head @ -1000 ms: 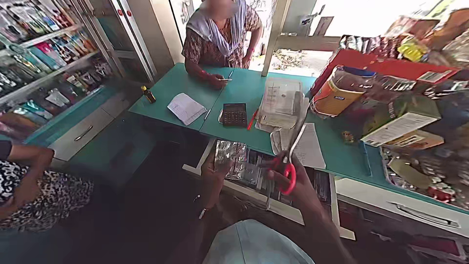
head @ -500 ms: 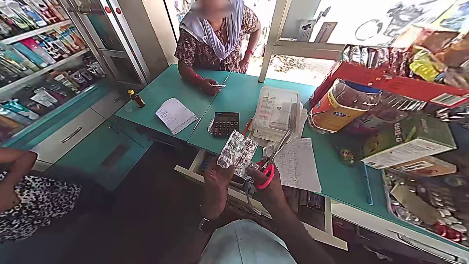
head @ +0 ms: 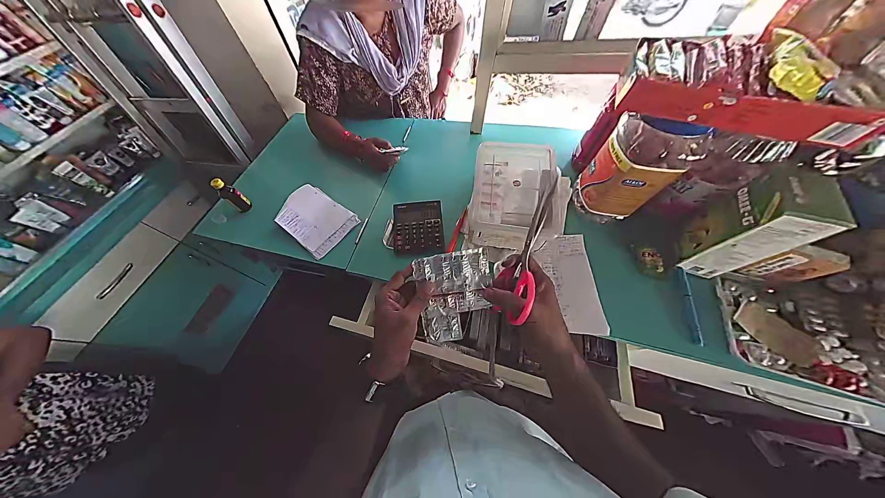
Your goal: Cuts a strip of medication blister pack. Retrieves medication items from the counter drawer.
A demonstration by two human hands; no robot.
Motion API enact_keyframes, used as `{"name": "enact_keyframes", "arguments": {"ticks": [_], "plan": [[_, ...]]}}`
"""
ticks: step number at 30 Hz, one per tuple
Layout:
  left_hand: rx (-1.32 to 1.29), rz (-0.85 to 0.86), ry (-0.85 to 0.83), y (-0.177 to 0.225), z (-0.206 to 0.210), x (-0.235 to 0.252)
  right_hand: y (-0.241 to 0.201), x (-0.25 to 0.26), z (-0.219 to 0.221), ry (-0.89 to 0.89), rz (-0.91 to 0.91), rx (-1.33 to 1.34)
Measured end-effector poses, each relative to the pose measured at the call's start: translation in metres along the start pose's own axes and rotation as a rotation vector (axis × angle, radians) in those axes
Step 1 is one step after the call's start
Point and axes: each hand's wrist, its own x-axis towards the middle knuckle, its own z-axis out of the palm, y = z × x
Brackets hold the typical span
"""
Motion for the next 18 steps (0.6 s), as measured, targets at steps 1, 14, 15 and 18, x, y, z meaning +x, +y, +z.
{"name": "enact_keyframes", "arguments": {"ticks": [1,14,15,18], "plan": [[-0.044,-0.033,-0.001,0.001,-0.001,-0.001,0.001,0.001,0.003,0.038,-0.004,0.024],[-0.007,-0.129,-0.013,-0.001,0.004,-0.013,0.004,-0.01,0.005,0.129,-0.019,0.082],[-0.013,-0.14,-0.018,0.0,0.005,-0.012,0.004,-0.011,0.005,0.138,-0.029,0.078],[-0.025,-0.172,-0.03,0.0,0.005,-0.013,0.002,-0.015,0.002,0.149,-0.04,0.058]]}}
